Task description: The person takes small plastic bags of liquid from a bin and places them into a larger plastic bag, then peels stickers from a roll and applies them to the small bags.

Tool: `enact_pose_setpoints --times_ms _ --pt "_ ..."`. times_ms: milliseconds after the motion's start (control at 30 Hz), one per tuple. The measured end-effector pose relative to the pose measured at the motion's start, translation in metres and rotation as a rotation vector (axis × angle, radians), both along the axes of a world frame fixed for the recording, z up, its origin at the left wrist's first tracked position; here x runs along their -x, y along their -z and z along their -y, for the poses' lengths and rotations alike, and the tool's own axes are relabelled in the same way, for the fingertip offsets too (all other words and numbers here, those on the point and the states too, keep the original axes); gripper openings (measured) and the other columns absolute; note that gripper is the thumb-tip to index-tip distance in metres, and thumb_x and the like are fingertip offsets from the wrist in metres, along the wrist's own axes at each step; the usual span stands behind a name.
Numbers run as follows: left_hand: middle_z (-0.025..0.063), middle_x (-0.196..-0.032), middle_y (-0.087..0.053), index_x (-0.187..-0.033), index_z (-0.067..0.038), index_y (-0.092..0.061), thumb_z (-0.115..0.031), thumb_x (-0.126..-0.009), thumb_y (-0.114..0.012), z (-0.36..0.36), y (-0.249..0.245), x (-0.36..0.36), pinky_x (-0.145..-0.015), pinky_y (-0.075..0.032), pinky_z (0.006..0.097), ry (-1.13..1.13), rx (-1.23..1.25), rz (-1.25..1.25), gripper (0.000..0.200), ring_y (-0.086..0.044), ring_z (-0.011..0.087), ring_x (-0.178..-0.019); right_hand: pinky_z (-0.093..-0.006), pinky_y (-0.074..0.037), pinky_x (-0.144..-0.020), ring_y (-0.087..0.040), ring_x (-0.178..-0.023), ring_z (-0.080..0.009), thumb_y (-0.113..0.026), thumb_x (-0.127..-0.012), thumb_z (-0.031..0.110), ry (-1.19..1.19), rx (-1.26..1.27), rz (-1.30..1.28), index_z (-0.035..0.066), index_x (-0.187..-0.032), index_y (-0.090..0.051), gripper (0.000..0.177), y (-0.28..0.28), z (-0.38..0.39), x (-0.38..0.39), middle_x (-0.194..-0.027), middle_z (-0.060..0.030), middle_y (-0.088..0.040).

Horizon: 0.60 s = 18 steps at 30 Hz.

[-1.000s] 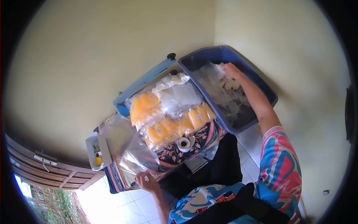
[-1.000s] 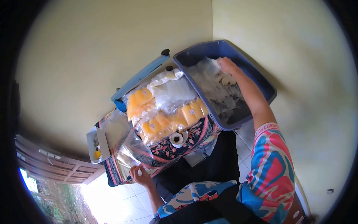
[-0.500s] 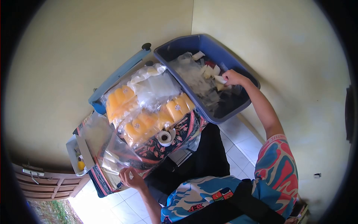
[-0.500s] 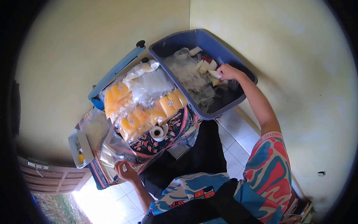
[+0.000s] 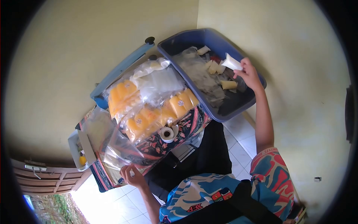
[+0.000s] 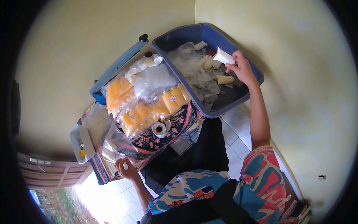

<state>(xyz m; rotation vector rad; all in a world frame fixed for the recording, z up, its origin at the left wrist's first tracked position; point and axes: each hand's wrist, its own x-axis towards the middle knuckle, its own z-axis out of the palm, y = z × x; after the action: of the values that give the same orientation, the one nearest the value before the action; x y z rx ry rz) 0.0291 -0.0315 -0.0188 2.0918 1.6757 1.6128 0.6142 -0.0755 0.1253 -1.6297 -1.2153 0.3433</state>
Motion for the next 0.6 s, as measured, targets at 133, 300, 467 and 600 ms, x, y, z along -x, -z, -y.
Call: enact_pose_setpoints --times_ms 133,300,467,600 --pt "0.0088 -0.087 -0.063 -0.083 -0.005 -0.065 0.006 -0.075 -0.072 0.0 -0.001 0.001 -0.076 -0.048 0.0414 -0.022 0.001 -0.02 0.015 -0.059 0.0275 -0.084 -0.0308 -0.052 -0.071 -0.065 -0.083 -0.0171 -0.063 -0.087 -0.005 -0.089 -0.251 -0.32 0.004 -0.115 -0.041 0.037 -0.041 0.032 0.092 -0.097 -0.0116 -0.061" --pt "0.0107 -0.09 -0.064 -0.088 -0.004 -0.065 0.003 -0.077 -0.073 -0.001 -0.001 -0.005 -0.077 -0.049 0.0425 -0.043 0.004 -0.042 0.016 -0.061 0.0292 -0.088 -0.0317 -0.053 -0.08 -0.068 -0.091 -0.0213 -0.07 -0.085 0.004 -0.475 -0.175 -0.303 0.002 -0.126 -0.053 0.044 -0.018 0.053 0.173 -0.107 -0.0132 -0.065" --pt "0.0099 -0.089 -0.064 -0.086 -0.003 -0.065 0.004 -0.077 -0.072 -0.004 0.002 -0.003 -0.078 -0.048 0.0423 -0.008 0.018 -0.115 0.014 -0.06 0.0282 -0.087 -0.0314 -0.052 -0.084 -0.068 -0.099 -0.0209 -0.073 -0.081 0.007 -0.848 -0.004 -0.247 0.007 -0.122 -0.062 0.042 0.025 0.046 0.255 -0.113 -0.0121 -0.068" --pt "0.0087 -0.087 -0.064 -0.085 -0.003 -0.065 0.005 -0.076 -0.072 -0.003 -0.001 -0.008 -0.078 -0.048 0.0415 0.021 0.025 -0.136 0.014 -0.059 0.0273 -0.086 -0.0292 -0.052 -0.086 -0.067 -0.095 -0.0178 -0.07 -0.081 0.003 -0.907 0.198 -0.635 0.004 -0.123 -0.06 0.043 0.085 0.043 0.309 -0.109 -0.0105 -0.067"
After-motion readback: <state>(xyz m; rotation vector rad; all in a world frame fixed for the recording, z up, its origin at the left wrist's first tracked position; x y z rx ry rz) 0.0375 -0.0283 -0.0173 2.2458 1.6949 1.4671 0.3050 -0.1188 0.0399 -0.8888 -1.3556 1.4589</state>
